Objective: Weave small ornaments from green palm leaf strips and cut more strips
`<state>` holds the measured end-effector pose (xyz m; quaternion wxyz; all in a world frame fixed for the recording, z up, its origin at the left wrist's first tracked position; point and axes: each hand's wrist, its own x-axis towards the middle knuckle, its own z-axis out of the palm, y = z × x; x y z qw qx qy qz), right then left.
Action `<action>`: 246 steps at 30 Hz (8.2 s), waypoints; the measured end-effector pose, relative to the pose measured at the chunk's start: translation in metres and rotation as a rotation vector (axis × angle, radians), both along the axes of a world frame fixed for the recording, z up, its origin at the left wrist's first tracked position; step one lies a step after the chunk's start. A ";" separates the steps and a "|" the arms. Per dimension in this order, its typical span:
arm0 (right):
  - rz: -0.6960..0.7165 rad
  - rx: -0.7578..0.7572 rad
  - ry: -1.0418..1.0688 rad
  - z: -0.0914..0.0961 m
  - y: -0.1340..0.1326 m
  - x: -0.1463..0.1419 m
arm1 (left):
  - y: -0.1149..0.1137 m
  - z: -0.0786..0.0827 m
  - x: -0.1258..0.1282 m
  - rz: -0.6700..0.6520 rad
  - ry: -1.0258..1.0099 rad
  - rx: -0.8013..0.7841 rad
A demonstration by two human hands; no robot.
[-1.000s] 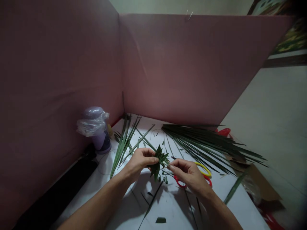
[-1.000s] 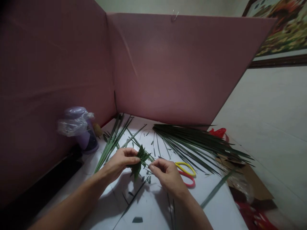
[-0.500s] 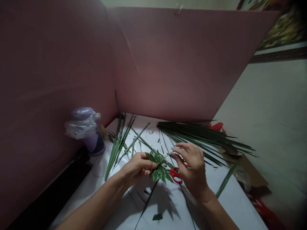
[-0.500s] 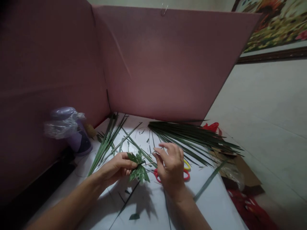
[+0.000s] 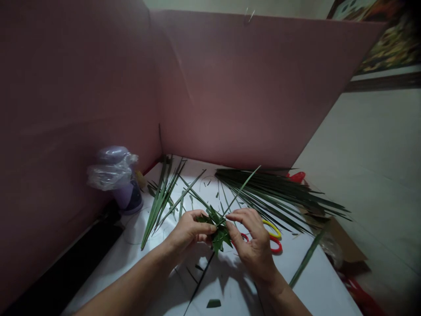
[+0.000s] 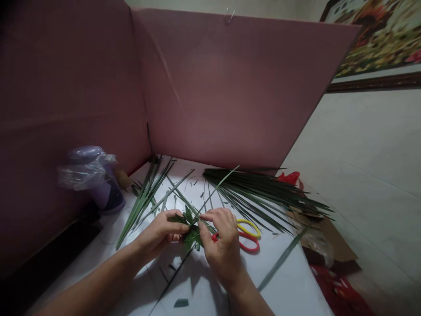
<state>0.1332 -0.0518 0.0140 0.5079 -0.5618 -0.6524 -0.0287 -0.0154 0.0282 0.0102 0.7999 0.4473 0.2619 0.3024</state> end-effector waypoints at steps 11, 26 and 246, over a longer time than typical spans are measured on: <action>-0.033 -0.022 0.027 -0.005 0.002 0.000 | -0.009 0.002 0.008 0.008 0.028 -0.060; -0.006 -0.135 0.120 -0.005 0.002 -0.001 | -0.003 -0.004 0.005 0.040 -0.013 0.030; -0.001 -0.475 0.500 -0.043 0.019 -0.001 | 0.022 -0.027 0.010 0.337 0.197 0.328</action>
